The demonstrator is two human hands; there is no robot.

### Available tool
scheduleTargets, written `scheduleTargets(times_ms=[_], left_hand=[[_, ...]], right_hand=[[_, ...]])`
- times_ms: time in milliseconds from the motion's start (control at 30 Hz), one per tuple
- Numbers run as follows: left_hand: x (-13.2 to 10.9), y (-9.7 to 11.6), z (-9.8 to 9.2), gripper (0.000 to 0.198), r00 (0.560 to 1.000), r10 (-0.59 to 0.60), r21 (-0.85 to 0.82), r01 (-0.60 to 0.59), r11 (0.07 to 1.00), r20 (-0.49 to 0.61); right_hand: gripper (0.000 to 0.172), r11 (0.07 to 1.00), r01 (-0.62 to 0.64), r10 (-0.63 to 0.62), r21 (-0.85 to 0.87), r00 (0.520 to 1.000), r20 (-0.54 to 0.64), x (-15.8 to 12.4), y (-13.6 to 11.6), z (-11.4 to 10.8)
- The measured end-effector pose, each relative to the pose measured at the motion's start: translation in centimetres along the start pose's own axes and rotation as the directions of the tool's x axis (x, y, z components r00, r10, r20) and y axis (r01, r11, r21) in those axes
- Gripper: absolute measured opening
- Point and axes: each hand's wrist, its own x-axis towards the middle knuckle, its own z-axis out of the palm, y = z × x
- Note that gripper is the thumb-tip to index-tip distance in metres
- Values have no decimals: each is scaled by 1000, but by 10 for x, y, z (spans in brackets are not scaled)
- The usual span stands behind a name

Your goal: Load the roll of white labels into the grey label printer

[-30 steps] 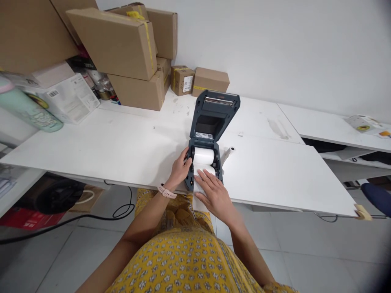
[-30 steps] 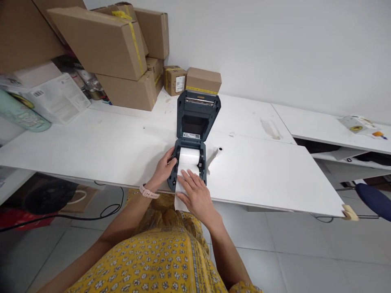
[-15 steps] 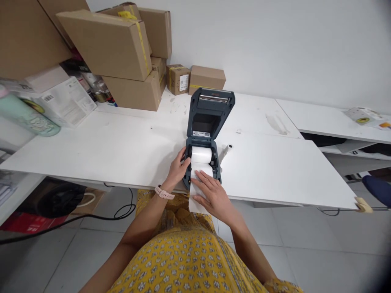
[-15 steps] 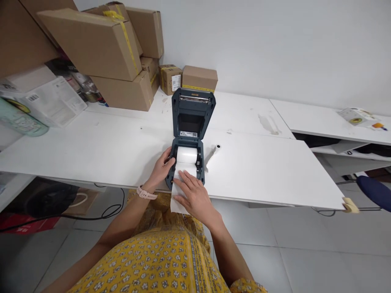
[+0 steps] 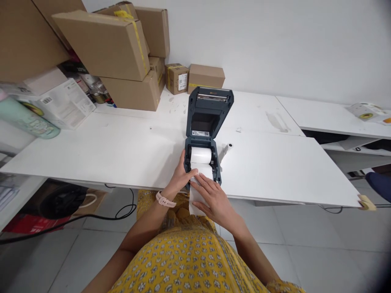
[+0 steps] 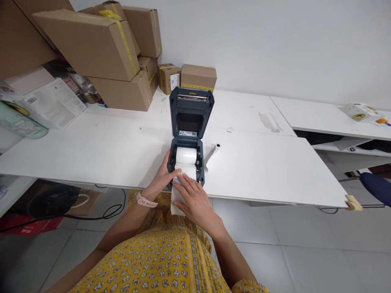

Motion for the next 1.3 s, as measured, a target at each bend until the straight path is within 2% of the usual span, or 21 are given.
scheduleTargets(times_ms=[233, 333, 400, 433, 467, 500, 533, 567, 600, 700, 767, 833, 933, 1033, 1100, 1200, 1300], left_hand=[[-4, 8, 4, 92, 999, -31, -43, 31, 999, 7], [-5, 9, 4, 96, 999, -36, -92, 36, 995, -4], [-10, 9, 3, 100, 999, -36, -147, 36, 988, 6], [-15, 8, 4, 103, 999, -43, -175, 45, 984, 17], [-20, 7, 4, 104, 998, -58, -200, 62, 978, 27], [-26, 6, 4, 106, 996, -80, -218, 85, 972, 31], [-32, 4, 4, 108, 994, -102, -227, 106, 968, 31], [-38, 2, 4, 109, 993, -117, -228, 121, 966, 30], [-43, 0, 4, 110, 992, -124, -225, 127, 966, 29], [-53, -5, 3, 112, 993, -110, -208, 115, 971, 38], [-54, -7, 1, 112, 994, -106, -191, 112, 975, 40], [-53, -9, -1, 113, 993, -110, -167, 116, 979, 42], [-51, -12, -4, 109, 994, -91, -132, 98, 986, 62], [-53, -11, -9, 114, 990, -78, -119, 92, 989, 115], [-55, -7, -14, 122, 984, -95, -131, 115, 985, 153], [-56, 5, -18, 118, 985, -125, -174, 145, 974, 121], [-50, 17, -13, 104, 985, -172, -206, 171, 964, 15]], right_hand=[[68, 998, -25, 25, 51, 1000, -1, 0, -2, 2], [60, 975, -2, 7, 222, 1000, -24, -2, 4, -9], [44, 921, 37, 24, 387, 988, -151, 3, 16, -29], [35, 897, 60, 65, 438, 962, -267, 11, 25, -42], [30, 892, 65, 145, 447, 895, -421, 23, 37, -58], [31, 923, 50, 205, 382, 777, -595, 39, 51, -74], [36, 943, 26, 224, 332, 687, -691, 59, 66, -89], [43, 943, 36, 227, 330, 654, -722, 83, 82, -104], [49, 932, 54, 234, 358, 665, -710, 107, 98, -117], [69, 868, 70, 249, 492, 795, -552, 168, 130, -140], [75, 836, 43, 298, 548, 801, -519, 182, 129, -142], [68, 850, 62, 306, 523, 749, -587, 169, 111, -132], [47, 924, 150, 173, 353, 657, -734, 115, 70, -98], [30, 943, 147, 129, 300, 667, -733, 59, 40, -51], [24, 941, 107, 163, 323, 691, -704, 35, 29, -21], [23, 915, 50, 256, 401, 697, -670, 18, 23, 10], [20, 827, 22, 420, 561, 639, -645, 17, 20, 24]])
